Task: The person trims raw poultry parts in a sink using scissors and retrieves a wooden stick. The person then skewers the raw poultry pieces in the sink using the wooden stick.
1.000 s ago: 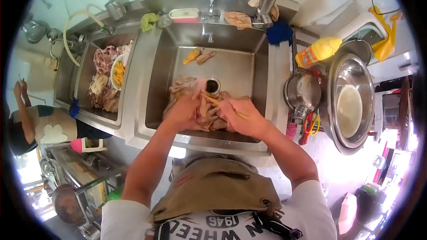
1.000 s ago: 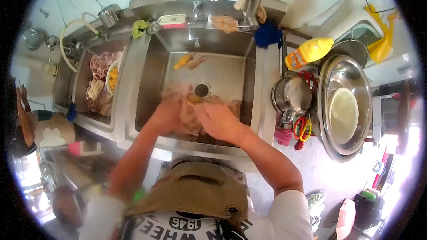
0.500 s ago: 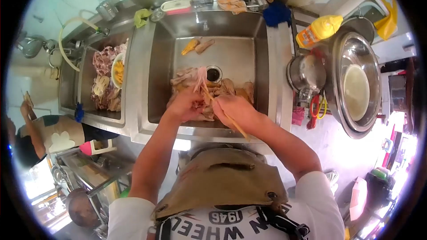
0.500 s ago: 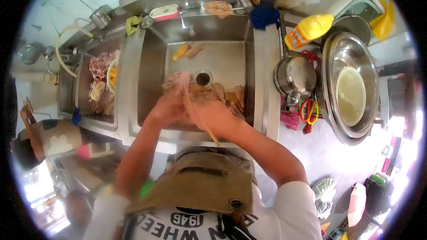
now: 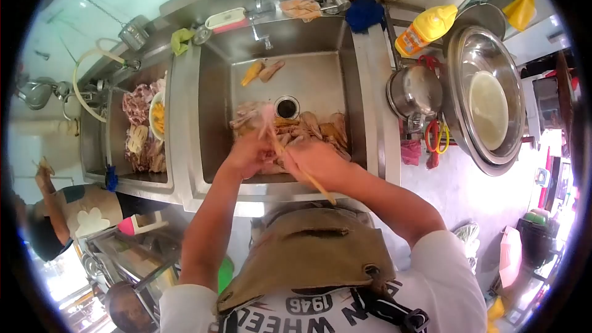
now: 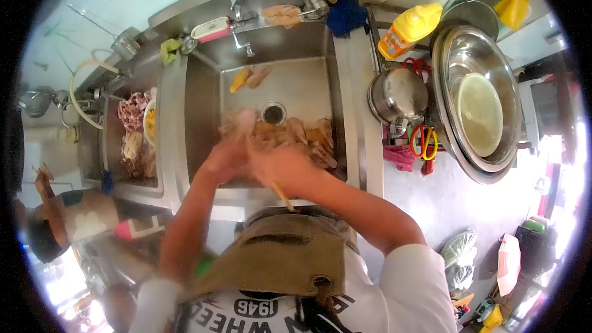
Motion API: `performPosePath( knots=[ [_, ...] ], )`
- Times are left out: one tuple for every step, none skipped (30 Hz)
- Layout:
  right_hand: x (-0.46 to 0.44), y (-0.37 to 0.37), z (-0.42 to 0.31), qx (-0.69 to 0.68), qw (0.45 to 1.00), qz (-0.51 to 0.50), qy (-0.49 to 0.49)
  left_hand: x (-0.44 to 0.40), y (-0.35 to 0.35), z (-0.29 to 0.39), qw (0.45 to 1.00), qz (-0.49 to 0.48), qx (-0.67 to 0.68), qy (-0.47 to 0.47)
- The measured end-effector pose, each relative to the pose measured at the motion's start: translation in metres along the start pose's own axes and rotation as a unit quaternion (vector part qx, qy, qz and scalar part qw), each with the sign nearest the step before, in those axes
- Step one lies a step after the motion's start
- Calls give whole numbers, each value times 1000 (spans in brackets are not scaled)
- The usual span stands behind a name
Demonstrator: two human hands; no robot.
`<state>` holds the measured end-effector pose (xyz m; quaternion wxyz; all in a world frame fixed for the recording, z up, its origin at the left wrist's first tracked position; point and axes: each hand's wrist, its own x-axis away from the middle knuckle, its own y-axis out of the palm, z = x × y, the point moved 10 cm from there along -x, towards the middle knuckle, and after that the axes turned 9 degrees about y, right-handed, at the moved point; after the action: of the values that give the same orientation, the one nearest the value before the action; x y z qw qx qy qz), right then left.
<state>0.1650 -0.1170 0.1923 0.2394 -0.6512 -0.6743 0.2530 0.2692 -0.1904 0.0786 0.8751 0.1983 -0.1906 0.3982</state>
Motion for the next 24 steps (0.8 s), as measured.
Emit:
performPosePath(
  knots=[
    [-1, 6, -1, -3, 1000, -5, -4, -1, -2, 2, 1000, -3, 6, 2],
    [0, 12, 0, -6, 1000, -11, -4, 5, -5, -7, 997, 17, 61, -39],
    [-2, 12, 3, -4, 1000, -14, -5, 7, -2, -11, 990, 34, 115, -76],
    [-6, 2, 5, -3, 1000, -1, -21, 3, 3, -8, 996, 10, 75, -56],
    [-5, -1, 4, -7, 1000, 0, -15, -1, 6, -3, 999, -11, 35, -32],
    [-3, -3, 0, -13, 1000, -1, -14, -3, 5, 7, 997, -37, -68, 18],
    [1, 1, -2, -25, 1000, -6, -8, -4, 3, 18, 982, -51, -171, 69],
    [2, 7, -3, -15, 999, -27, -21, 2, 5, 27, 932, -77, -328, 135],
    [-2, 8, 3, -10, 1000, -27, -13, 2, 8, 26, 937, -74, -315, 130],
    [-9, 7, 12, -1, 1000, -22, -6, 1, 11, 26, 943, -71, -301, 125],
    [-13, 6, 18, 7, 1000, -18, -1, -1, 14, 10, 992, -35, -116, 41],
    [-14, -3, 13, 2, 1000, -4, -10, -1, 17, -5, 996, 4, 74, -45],
    [-13, -8, 10, 1, 1000, 2, -1, -7, 6, 1, 993, -34, -112, 19],
    [-7, -10, 5, -3, 1000, 4, 11, -9, -9, -5, 951, -72, -292, 78],
    [-4, -14, 1, -2, 1000, 7, 19, -11, -12, -2, 947, -71, -301, 85],
    [0, -17, -3, 4, 1000, 1, 19, -11, -14, 1, 943, -70, -311, 93],
    [4, -18, -7, 8, 1000, -4, 20, -13, -21, -5, 986, -33, -155, 47],
    [7, -17, -8, 9, 1000, -8, 24, -12, -21, -4, 996, -14, -81, 34],
    [7, -16, -9, 1, 1000, -4, 19, -11, -21, -4, 1000, 8, -6, 23],
    [8, -15, -10, -8, 1000, -1, 16, -10, -19, 0, 999, 13, -14, 48],
    [9, -15, -11, -15, 1000, 1, 12, -9, -19, 1, 999, 20, -8, 48],
    [10, -17, -15, -15, 1000, -3, 7, -7, -18, 1, 998, 26, -2, 49],
    [10, -21, -19, -12, 1000, -5, 1, -7, -18, -2, 999, 33, 18, 27],
    [10, -24, -22, -10, 1000, -7, -4, -7, -16, -2, 999, 39, 38, 5]
  ],
)
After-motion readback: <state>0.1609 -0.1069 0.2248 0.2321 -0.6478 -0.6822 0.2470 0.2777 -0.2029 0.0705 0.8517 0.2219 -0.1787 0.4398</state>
